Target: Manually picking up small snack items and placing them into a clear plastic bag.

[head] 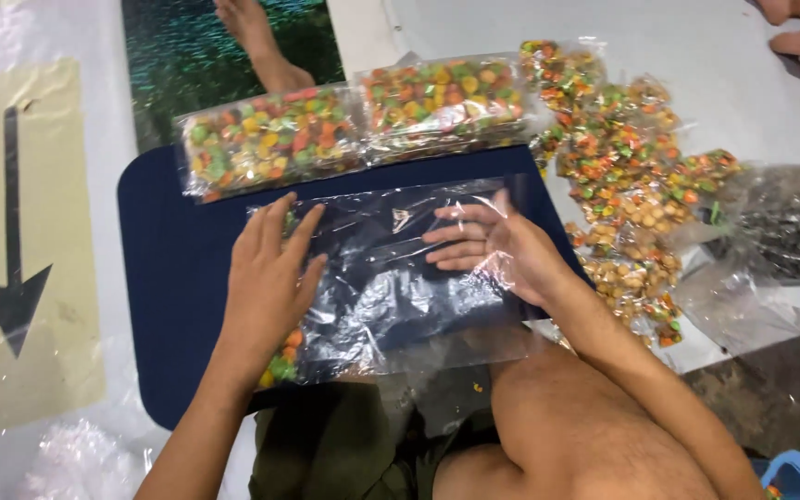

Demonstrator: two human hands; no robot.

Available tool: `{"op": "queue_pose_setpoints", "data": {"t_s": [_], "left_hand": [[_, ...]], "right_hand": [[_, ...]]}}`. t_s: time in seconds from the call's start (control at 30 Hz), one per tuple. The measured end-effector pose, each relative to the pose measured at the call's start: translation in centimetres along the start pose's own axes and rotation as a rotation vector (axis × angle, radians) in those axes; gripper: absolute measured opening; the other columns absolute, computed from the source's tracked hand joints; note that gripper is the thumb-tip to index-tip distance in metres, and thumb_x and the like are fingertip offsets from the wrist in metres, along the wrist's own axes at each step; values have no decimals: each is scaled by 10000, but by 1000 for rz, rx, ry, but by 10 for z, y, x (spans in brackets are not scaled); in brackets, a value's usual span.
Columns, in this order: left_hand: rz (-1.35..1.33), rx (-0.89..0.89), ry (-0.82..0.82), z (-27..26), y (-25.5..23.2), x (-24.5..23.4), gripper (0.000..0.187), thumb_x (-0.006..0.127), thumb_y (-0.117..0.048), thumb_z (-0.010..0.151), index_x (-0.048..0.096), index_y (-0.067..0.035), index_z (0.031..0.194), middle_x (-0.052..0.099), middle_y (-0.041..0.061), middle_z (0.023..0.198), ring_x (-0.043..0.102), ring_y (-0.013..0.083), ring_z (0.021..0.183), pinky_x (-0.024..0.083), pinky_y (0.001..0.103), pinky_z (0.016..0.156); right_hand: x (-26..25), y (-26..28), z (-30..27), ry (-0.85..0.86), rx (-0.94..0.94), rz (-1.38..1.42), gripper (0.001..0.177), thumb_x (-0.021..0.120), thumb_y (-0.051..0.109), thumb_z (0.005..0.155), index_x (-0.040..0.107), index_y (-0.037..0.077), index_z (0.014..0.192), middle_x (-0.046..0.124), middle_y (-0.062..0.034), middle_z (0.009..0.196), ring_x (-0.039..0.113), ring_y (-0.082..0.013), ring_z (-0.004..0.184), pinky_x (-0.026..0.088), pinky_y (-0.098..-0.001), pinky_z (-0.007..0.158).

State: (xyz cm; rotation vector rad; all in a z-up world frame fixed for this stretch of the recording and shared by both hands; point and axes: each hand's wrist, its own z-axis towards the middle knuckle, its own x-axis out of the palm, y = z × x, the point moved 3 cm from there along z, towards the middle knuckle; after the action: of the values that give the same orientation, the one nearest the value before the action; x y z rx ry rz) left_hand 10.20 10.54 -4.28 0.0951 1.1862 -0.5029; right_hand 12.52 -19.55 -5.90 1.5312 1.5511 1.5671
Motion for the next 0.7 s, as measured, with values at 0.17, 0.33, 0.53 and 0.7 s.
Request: {"op": "queue_pose_setpoints", "data": {"t_s": [0.17, 0.33, 0.53, 0.7], "left_hand": [[122, 5, 29, -4, -1, 12, 471, 581, -246, 1022, 564, -205, 1491, 579, 64, 1411, 477, 287, 1429, 304, 450, 1202], [157, 3, 58, -7, -5, 14, 463, 543, -255, 1047, 559, -204, 1506, 559, 60, 1480, 431, 273, 1484, 260, 450, 1243], [171, -30, 126, -9, -5, 17, 455, 504, -288, 1063, 566, -207, 1507, 531, 66, 1541, 371, 271, 1534, 190, 439, 1281], [225, -12, 136, -7, -10, 16, 466, 516, -276, 1066, 570, -187, 1521, 531, 100, 1560, 382, 313, 1527, 222, 468, 1266]], "right_hand": [[-27, -15, -13, -176, 7, -146, 596, 377, 410, 955, 634, -98, 1130, 700, -309, 1062, 748, -421, 834, 638, -477, 741], [-41, -21, -12, -325, -93, -457, 130, 695, 88, 961, 743, -14, 896, 687, -148, 676, 710, -220, 552, 625, -295, 493], [-57, -25, -47, -397, -196, -255, 154, 608, 48, 974, 665, -72, 896, 686, -239, 802, 701, -263, 544, 620, -348, 424], [-79, -65, -122, -1074, -754, -502, 295, 578, 79, 1099, 620, 19, 813, 589, -97, 607, 507, -147, 453, 408, -241, 433]]}}
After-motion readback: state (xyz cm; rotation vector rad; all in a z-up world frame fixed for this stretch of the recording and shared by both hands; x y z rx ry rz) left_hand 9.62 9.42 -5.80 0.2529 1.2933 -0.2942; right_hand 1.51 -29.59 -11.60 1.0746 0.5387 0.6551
